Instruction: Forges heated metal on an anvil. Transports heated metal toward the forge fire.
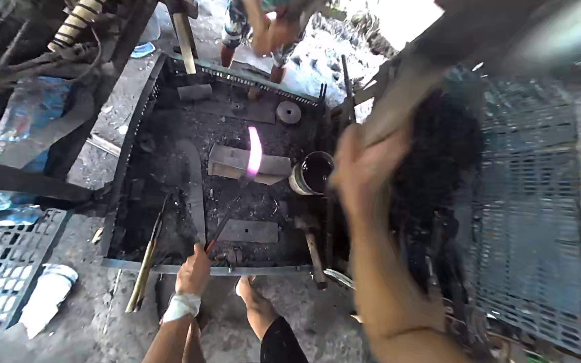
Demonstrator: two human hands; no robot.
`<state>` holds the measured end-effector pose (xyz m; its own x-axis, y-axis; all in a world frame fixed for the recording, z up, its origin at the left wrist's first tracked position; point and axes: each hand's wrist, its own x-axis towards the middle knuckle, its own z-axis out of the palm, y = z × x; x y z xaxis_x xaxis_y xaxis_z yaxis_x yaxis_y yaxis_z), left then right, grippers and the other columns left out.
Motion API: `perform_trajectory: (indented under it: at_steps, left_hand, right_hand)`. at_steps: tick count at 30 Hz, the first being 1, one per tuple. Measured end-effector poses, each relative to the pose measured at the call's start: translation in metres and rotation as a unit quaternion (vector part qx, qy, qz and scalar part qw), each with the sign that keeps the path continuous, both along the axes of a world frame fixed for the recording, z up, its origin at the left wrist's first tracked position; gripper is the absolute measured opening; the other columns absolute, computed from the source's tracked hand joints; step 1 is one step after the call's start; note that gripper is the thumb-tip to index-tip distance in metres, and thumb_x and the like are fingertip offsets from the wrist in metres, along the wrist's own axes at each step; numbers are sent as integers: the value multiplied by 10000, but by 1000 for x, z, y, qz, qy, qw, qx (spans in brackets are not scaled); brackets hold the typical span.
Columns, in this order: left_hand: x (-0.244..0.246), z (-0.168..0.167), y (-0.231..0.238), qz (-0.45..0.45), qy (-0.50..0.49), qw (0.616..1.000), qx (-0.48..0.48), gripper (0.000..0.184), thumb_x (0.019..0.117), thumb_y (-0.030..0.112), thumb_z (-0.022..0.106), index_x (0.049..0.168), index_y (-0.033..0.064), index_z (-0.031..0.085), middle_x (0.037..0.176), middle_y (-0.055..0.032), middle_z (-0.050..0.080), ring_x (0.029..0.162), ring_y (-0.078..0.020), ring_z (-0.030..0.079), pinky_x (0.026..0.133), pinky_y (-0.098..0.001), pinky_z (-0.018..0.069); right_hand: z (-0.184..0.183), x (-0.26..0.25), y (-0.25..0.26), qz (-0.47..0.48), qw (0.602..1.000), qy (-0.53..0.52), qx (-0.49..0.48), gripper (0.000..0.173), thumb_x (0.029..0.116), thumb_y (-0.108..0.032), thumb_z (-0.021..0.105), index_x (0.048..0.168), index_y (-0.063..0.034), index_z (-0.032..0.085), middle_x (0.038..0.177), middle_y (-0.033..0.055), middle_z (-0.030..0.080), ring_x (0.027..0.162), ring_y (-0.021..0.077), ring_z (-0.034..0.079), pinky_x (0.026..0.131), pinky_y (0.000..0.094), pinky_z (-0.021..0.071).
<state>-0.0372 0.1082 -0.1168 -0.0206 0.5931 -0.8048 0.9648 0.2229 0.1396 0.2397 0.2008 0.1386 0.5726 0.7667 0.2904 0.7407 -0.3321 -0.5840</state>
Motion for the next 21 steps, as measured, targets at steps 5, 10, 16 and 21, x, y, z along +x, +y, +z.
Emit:
perform_trajectory:
  at_steps: [5,10,16,21]
  left_hand:
    - [0,18,-1,-1,1,1000,-8,447,1076,249,462,1481,68,407,1153,-258,700,1050,-449,713,867,-603,580]
    - [-4,24,-10,-7,-5,999,37,464,1056,183,482,1492,50,393,1185,-258,691,1077,-446,705,880,-601,580]
    - [-14,27,-3,-25,3,999,30,457,1053,171,465,1487,49,392,1203,-253,689,1100,-436,701,890,-598,578]
    - [-6,20,-3,-27,15,999,-7,470,1043,175,499,1490,71,396,1151,-247,705,1051,-440,715,858,-599,585]
  right_hand:
    - [-162,-35,6,25,884,328,-333,373,927,-94,657,1263,5,531,816,123,614,603,201,625,563,367,563]
    - [43,3,-26,112,927,288,-213,382,917,-180,695,1260,-58,579,769,103,639,579,208,626,547,383,568]
    - [207,41,-29,98,991,-85,-30,610,941,-425,694,1379,-55,485,987,106,657,674,182,673,619,435,612]
    - [56,-8,3,2,995,-91,39,710,995,-287,643,1507,80,315,1226,249,619,977,294,681,859,466,582]
